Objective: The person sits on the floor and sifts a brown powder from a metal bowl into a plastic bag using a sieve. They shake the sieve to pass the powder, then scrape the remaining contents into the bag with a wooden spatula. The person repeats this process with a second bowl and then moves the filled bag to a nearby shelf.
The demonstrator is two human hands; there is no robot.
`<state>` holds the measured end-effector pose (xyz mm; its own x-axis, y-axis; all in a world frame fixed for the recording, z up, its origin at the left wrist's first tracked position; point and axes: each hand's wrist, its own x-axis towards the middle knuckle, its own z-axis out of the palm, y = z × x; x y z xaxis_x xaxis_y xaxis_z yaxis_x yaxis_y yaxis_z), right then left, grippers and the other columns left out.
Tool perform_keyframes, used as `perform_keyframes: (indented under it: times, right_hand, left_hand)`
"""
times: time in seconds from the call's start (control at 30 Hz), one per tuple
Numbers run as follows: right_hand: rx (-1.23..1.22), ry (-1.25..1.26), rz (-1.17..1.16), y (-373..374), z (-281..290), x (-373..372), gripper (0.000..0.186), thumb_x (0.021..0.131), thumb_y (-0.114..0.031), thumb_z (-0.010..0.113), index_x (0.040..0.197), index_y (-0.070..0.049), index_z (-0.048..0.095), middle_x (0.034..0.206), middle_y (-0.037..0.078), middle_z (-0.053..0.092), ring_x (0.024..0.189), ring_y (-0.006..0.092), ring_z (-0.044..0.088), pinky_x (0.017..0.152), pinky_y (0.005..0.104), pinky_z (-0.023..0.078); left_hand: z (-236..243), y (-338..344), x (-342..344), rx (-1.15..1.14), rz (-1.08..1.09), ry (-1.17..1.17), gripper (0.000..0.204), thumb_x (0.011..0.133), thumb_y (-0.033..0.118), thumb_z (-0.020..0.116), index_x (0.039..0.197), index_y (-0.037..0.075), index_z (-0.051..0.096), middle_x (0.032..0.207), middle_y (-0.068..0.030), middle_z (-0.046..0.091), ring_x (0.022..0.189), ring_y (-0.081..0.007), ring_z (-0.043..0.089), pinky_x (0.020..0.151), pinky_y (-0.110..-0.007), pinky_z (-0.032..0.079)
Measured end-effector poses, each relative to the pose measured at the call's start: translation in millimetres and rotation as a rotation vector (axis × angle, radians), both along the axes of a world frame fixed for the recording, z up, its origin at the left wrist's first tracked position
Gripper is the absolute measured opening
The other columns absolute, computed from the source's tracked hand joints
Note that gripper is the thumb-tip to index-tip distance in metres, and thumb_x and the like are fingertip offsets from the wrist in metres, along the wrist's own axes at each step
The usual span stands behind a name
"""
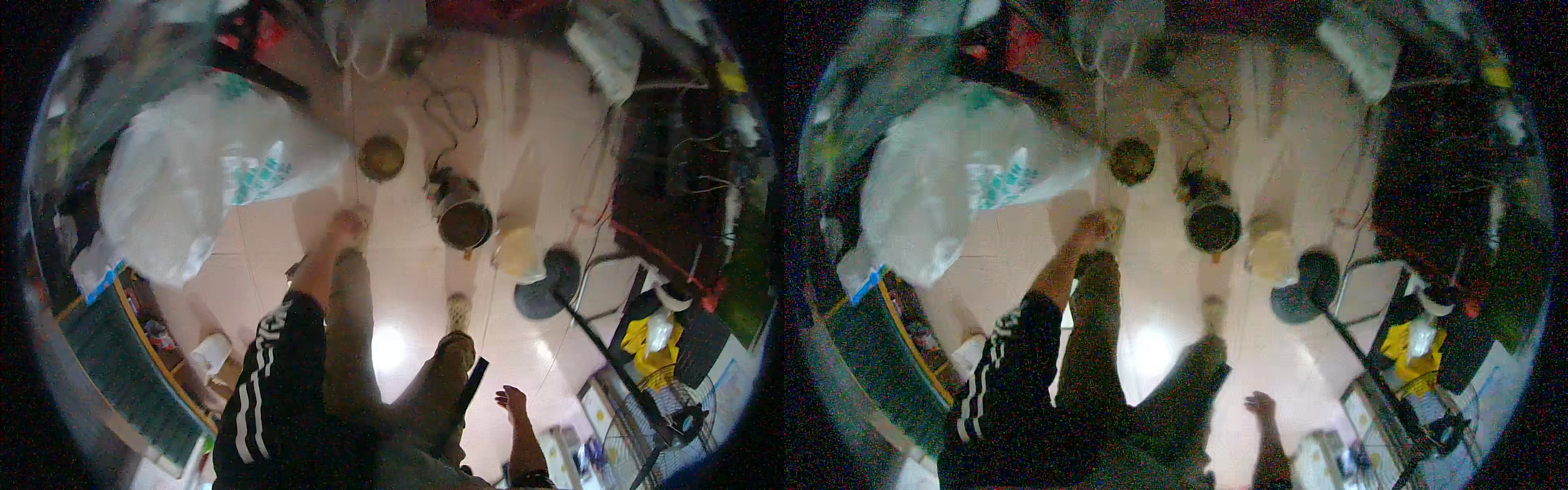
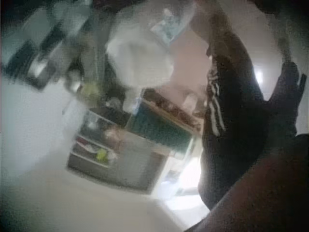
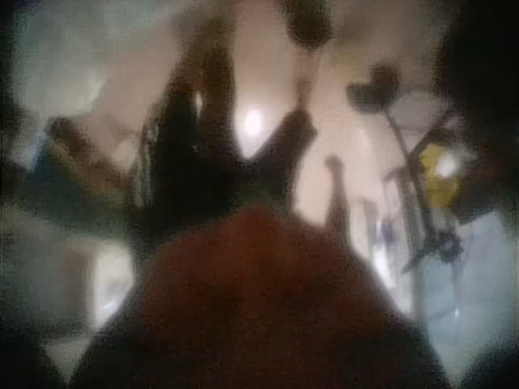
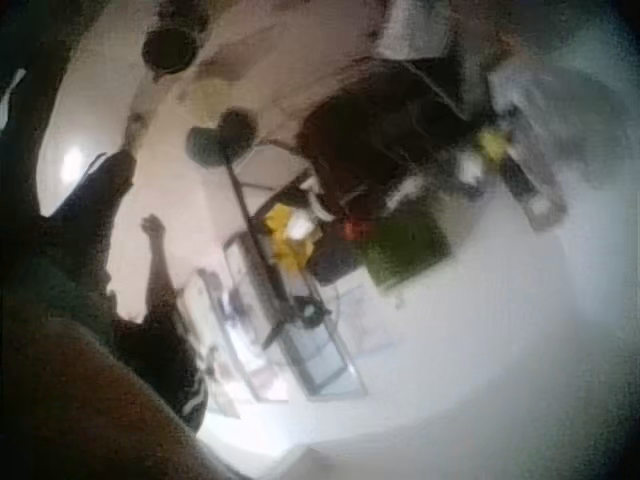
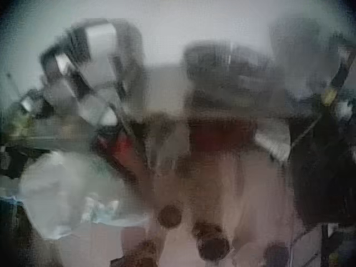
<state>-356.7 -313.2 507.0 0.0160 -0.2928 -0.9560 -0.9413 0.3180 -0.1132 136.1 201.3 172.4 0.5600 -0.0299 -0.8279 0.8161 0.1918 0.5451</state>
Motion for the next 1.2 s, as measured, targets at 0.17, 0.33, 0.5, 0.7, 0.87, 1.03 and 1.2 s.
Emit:
perform_keyframes:
  times: [0.17,0.33,0.5,0.7,0.87,1.03,1.2]
  right_hand:
    - [0.186,0.134,-0.305,121.6,-0.9,4.5,0.039,0.098,-0.028,0.056,0.126,0.000,0.054,0.100,0.019,0.070,0.081,0.0271,0.070,0.071,0.0372,0.057]
    - [0.145,0.129,-0.057,172.6,-28.6,-42.8,0.039,0.098,-0.030,0.056,0.123,-0.001,0.057,0.098,0.018,0.070,0.084,0.0275,0.070,0.073,0.0380,0.057]
    - [0.101,0.028,-0.093,206.4,-25.6,-74.2,0.041,0.096,-0.033,0.060,0.124,-0.004,0.057,0.095,0.013,0.071,0.078,0.0218,0.070,0.069,0.0340,0.057]
    - [0.204,0.052,-0.689,221.3,-50.6,-41.4,0.036,0.100,-0.026,0.054,0.125,0.000,0.055,0.100,0.018,0.069,0.079,0.0249,0.070,0.067,0.0346,0.058]
    - [0.111,-0.190,-0.424,197.9,-79.5,60.7,0.041,0.101,-0.028,0.053,0.127,0.003,0.054,0.100,0.016,0.069,0.081,0.0197,0.068,0.073,0.0310,0.056]
    - [0.020,-0.229,-0.239,211.1,-90.4,103.9,0.033,0.100,-0.021,0.053,0.123,0.003,0.057,0.099,0.013,0.069,0.082,0.0185,0.066,0.076,0.0330,0.055]
    - [0.037,-0.433,-0.031,209.3,-114.6,124.5,0.030,0.098,-0.018,0.055,0.118,0.004,0.060,0.094,0.008,0.067,0.080,0.0170,0.064,0.074,0.0315,0.054]
  left_hand:
    - [-186.9,27.4,99.6,-0.118,-0.339,-0.150,0.013,0.091,0.012,0.061,0.103,0.005,0.061,0.071,-0.0068,0.057,0.060,-0.0191,0.057,0.049,-0.033,0.047]
    - [-295.5,21.5,136.0,-0.157,-0.114,0.090,0.030,0.089,0.022,0.067,0.113,0.006,0.060,0.097,-0.0108,0.065,0.083,-0.0264,0.064,0.071,-0.041,0.056]
    - [-273.1,-14.1,122.2,-0.174,-0.176,-0.023,0.052,0.085,0.025,0.073,0.128,0.001,0.053,0.119,-0.0140,0.061,0.105,-0.0296,0.064,0.092,-0.044,0.055]
    - [-206.0,6.6,124.8,-0.295,-0.327,-0.051,0.044,0.084,0.020,0.073,0.119,-0.002,0.057,0.112,-0.0140,0.065,0.090,-0.0254,0.067,0.077,-0.039,0.057]
    - [-123.6,49.5,115.3,-0.240,-0.466,-0.049,0.041,0.086,0.020,0.072,0.119,0.000,0.058,0.108,-0.0134,0.067,0.081,-0.0212,0.066,0.069,-0.036,0.055]
    - [74.4,-47.1,109.1,-0.131,-0.419,0.034,0.047,0.087,0.021,0.072,0.126,0.002,0.054,0.116,-0.0108,0.065,0.091,-0.0215,0.067,0.073,-0.036,0.058]
    - [173.2,-54.5,89.9,-0.178,-0.359,0.045,0.043,0.089,0.014,0.069,0.127,0.004,0.051,0.115,-0.0087,0.062,0.099,-0.0233,0.065,0.078,-0.039,0.059]
